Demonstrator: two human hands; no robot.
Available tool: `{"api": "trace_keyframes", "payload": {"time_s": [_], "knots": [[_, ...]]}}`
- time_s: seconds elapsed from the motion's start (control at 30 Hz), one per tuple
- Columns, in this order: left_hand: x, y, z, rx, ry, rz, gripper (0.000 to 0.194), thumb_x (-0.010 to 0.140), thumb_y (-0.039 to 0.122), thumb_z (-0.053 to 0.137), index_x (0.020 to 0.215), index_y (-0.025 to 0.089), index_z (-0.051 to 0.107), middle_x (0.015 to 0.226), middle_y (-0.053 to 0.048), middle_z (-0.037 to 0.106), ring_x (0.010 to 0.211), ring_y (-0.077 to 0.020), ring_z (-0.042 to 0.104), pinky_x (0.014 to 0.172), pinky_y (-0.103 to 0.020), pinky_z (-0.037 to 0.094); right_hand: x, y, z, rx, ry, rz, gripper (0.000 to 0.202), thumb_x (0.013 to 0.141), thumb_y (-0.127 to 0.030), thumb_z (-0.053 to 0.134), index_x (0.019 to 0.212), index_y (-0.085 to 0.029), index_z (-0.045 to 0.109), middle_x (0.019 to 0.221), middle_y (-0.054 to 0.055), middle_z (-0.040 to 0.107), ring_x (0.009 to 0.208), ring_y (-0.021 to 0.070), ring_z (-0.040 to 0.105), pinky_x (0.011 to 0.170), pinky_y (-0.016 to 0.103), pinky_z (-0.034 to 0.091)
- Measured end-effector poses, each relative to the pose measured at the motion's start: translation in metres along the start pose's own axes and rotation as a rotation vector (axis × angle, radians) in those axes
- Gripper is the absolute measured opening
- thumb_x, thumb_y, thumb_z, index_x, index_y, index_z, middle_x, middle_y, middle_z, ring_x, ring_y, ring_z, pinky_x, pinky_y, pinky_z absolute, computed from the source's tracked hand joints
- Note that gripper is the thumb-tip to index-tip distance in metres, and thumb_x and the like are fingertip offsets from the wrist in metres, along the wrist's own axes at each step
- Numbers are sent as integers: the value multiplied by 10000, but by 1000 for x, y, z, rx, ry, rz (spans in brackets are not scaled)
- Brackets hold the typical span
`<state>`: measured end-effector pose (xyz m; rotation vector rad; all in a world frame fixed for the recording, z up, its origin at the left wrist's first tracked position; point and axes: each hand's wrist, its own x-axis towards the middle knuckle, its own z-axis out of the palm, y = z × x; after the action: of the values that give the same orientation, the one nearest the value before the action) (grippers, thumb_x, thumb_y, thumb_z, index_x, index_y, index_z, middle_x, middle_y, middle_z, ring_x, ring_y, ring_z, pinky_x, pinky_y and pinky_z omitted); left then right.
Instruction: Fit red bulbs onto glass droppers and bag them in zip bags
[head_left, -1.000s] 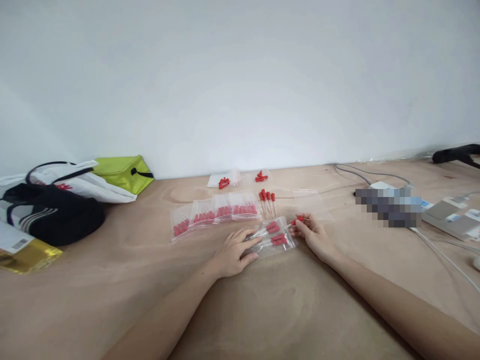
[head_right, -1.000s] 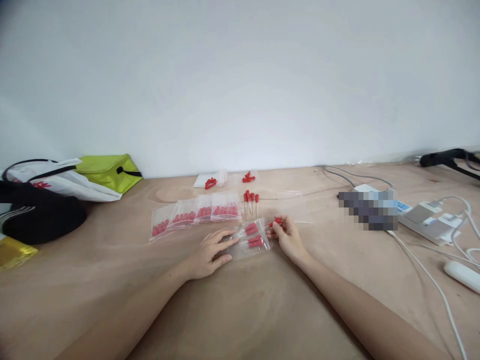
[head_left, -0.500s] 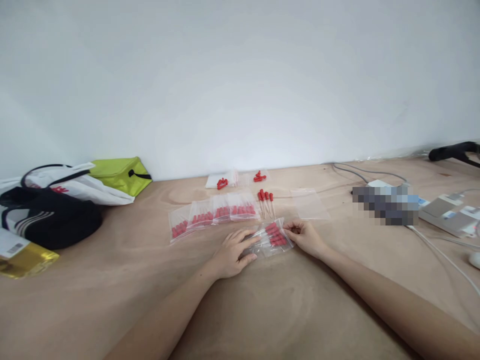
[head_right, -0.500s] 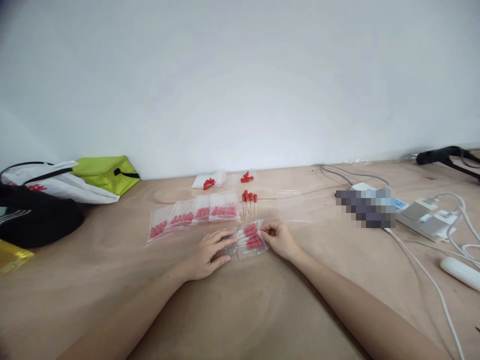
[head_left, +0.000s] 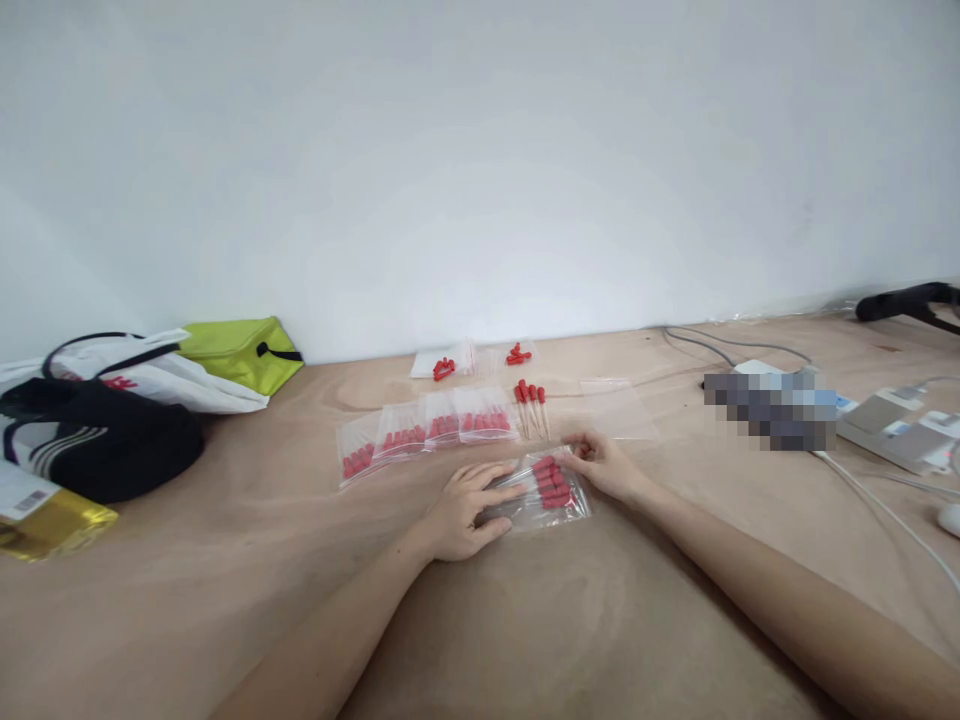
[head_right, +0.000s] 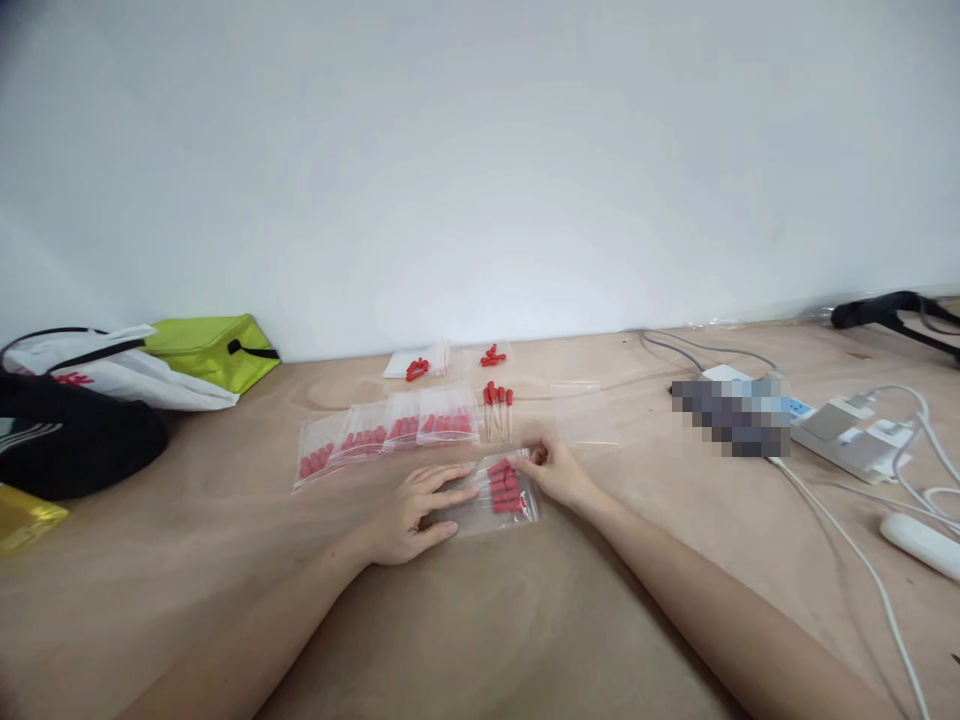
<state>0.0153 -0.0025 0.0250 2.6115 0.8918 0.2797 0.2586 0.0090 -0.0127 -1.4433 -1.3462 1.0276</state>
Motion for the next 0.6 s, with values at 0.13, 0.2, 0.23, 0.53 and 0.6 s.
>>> {"api": "trace_keyframes", "payload": {"time_s": [0.13, 0.2, 0.23, 0.53, 0.6], "knots": [[0, 2, -2, -17, -19, -9, 468, 765, 262, 542, 1214, 355, 446, 1354, 2, 356, 1228, -237, 321, 1010, -449, 222, 2, 2, -1, 42, -165, 39, 348, 533, -458, 686, 589, -164, 508, 514, -50, 502, 479, 77, 438, 470, 212, 351], [-1, 1, -1, -43, 3, -22, 498, 770, 309, 544, 1249, 327, 409, 1359, -15, 348, 1238, -242, 303, 1013, -447, 223, -1, -2, -6, 126, -247, 59, 354, 546, -466, 680, 599, -165, 503, 526, -51, 508, 474, 72, 439, 468, 205, 350], [-1, 0, -1, -59, 21, -28, 516, 777, 335, 538, 1269, 310, 384, 1362, -24, 343, 1242, -243, 296, 1015, -443, 226, -3, -4, -10, 171, -295, 75, 352, 559, -470, 674, 617, -166, 507, 538, -48, 516, 473, 71, 446, 468, 204, 355], [-2, -2, 3, -60, 46, -31, 584, 786, 461, 496, 1302, 249, 325, 1335, -54, 383, 1232, -242, 311, 1018, -435, 233, 29, 1, -67, 467, -33, 85, 234, 668, -416, 601, 749, -205, 545, 697, 30, 629, 615, 173, 599, 571, 322, 490], [-1, -2, 5, -39, 44, -24, 603, 774, 479, 505, 1302, 246, 325, 1337, -56, 380, 1232, -244, 310, 1019, -433, 230, 41, 7, -68, 523, 88, 51, 212, 675, -391, 601, 766, -210, 540, 757, 42, 639, 656, 177, 608, 552, 308, 497]]}}
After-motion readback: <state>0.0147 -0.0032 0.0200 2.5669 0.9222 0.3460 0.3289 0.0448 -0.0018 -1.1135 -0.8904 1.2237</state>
